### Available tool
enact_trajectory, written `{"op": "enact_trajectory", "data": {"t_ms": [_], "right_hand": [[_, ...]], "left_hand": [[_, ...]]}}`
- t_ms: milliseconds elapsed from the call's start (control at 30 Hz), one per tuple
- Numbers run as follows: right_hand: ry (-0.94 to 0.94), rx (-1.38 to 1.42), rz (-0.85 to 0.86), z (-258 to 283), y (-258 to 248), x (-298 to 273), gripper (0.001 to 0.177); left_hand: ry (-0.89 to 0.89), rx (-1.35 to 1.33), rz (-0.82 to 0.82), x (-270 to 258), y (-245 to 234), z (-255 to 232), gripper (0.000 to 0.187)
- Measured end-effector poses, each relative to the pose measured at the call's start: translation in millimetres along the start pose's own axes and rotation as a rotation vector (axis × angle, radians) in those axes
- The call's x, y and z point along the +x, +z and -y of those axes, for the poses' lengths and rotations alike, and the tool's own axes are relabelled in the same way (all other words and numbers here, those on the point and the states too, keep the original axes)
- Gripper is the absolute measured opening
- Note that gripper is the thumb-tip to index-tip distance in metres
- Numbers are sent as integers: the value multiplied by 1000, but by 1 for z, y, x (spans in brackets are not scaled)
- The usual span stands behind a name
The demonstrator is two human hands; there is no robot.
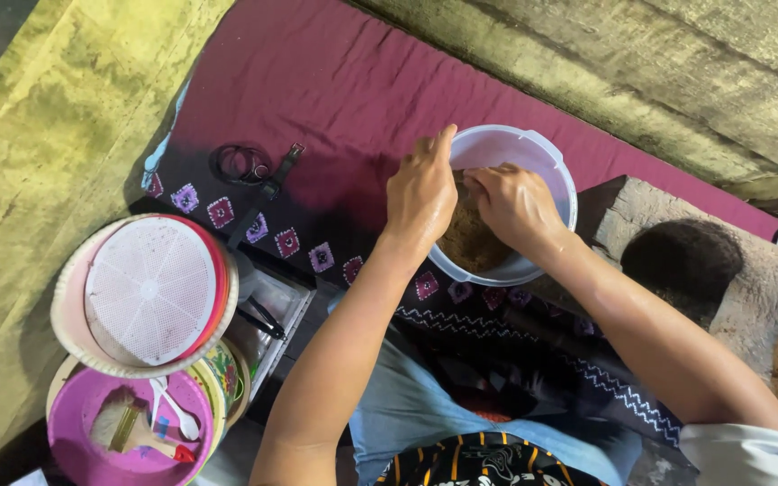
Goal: The person uses a spoon to scoop brown powder from a bowl into a stone mortar and stirs it to mix the substances.
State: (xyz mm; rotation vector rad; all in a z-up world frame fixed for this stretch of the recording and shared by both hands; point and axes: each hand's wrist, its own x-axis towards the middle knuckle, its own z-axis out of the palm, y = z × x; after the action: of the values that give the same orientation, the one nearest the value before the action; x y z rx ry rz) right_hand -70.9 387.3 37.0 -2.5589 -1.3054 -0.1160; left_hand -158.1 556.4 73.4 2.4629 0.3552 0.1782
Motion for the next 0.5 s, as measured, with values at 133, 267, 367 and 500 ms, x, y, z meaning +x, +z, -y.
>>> {"op": "enact_trajectory", "data": {"t_ms": [133, 267, 367, 500], "right_hand": [[32, 82, 50, 24, -13, 7, 18], [73, 98, 52, 18, -11, 7, 21], [135, 140, 82, 15, -20, 6, 21], [252, 220, 120, 23, -37, 8, 20]], "left_hand": [[-12, 46, -36, 4, 15, 6, 49], [-13, 21, -65, 3, 19, 7, 49], [-8, 3, -64, 2, 16, 5, 49], [-16, -2, -45, 3, 15, 4, 49]]}}
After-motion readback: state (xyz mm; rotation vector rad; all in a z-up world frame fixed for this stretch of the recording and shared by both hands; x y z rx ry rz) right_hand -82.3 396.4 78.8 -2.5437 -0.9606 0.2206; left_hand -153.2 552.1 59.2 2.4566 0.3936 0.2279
